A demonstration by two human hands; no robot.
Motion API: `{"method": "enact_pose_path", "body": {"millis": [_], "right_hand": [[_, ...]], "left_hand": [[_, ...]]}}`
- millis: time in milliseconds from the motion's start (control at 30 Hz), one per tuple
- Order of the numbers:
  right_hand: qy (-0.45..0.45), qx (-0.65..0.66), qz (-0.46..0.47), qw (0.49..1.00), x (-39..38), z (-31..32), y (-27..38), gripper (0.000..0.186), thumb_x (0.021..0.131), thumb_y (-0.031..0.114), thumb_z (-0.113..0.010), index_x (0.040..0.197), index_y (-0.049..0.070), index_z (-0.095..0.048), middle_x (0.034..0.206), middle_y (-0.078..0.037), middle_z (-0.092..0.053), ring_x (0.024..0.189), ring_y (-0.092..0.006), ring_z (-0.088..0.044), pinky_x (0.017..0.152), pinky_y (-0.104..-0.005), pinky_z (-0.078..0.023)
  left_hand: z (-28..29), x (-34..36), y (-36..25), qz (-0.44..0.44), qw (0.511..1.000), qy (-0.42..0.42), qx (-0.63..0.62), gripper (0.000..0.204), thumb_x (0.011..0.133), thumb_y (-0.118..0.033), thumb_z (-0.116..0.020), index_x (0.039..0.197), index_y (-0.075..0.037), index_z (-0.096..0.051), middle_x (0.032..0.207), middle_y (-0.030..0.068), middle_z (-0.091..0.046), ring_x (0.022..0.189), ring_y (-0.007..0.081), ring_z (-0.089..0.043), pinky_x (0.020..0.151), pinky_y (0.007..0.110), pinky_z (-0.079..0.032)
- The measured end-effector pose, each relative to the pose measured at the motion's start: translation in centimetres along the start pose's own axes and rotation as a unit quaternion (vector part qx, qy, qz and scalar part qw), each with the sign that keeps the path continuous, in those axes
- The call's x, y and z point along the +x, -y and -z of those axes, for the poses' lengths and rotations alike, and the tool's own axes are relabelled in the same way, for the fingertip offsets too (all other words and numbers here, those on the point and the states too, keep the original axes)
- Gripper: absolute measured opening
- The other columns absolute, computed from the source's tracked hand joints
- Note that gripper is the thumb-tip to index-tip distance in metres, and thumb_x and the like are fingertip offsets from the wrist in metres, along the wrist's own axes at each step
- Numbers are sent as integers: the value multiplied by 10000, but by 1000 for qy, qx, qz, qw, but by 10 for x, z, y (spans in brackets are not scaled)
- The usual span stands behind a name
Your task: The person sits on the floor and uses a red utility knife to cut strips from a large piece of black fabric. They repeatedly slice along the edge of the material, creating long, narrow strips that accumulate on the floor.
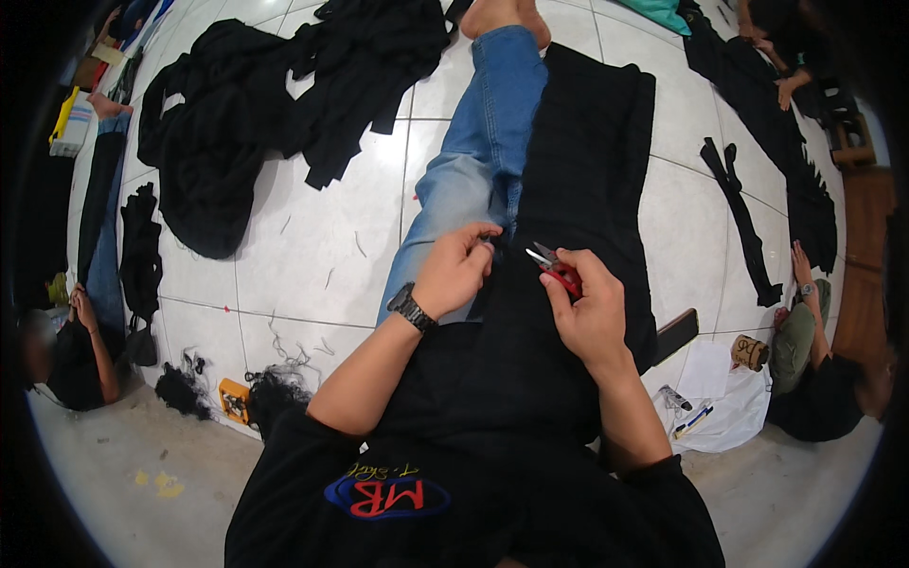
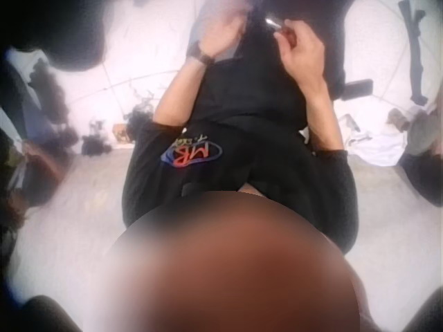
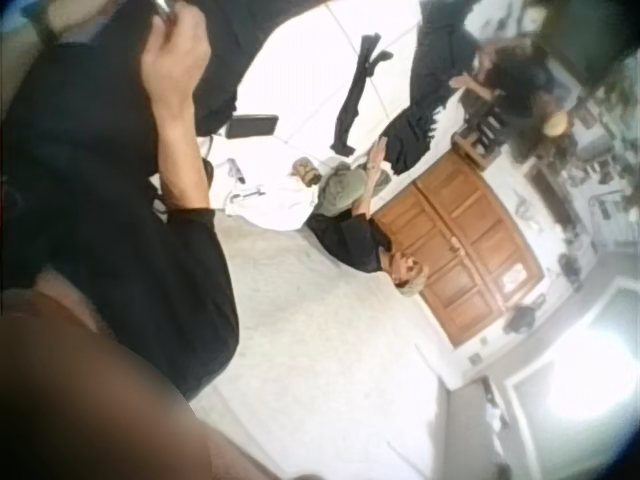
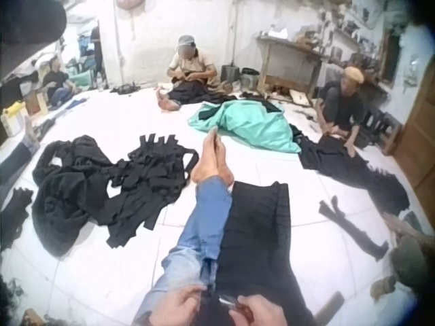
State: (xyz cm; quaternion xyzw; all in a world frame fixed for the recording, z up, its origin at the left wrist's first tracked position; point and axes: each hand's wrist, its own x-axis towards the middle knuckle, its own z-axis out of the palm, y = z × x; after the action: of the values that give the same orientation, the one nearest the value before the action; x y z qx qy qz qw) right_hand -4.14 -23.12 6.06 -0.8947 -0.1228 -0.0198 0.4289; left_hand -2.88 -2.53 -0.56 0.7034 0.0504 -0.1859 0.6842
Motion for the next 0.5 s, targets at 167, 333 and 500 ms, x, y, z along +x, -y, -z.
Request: {"method": "enact_pose_path", "body": {"millis": [167,333,500], "right_hand": [[4,15,-29,999,-6,6,1,218,816,92,-735,999,38,-630,874,-133,-632,745,-317,-650,657,-390,-532],[21,24,-17,999,-6,12,-8,204,844,108,-702,1003,43,-592,887,-121,-627,786,-320,-648,678,-413,-523],[18,30,-12,999,-14,7,-8,236,866,122,-712,1050,17,-607,907,-123,-650,782,-286,-676,684,-370,-541]], "left_hand": [[-18,-8,-7,-100,973,-29,208,244,925,-229,-660,981,8,-674,639,117,-578,568,209,-551,560,353,-435],[-13,-6,-6,-27,995,-18,98,206,947,-192,-646,925,12,-667,635,55,-618,529,124,-564,514,274,-438],[-3,-14,1,52,999,-12,5,189,974,-181,-621,893,-11,-638,657,33,-628,546,95,-591,472,225,-422]]}}
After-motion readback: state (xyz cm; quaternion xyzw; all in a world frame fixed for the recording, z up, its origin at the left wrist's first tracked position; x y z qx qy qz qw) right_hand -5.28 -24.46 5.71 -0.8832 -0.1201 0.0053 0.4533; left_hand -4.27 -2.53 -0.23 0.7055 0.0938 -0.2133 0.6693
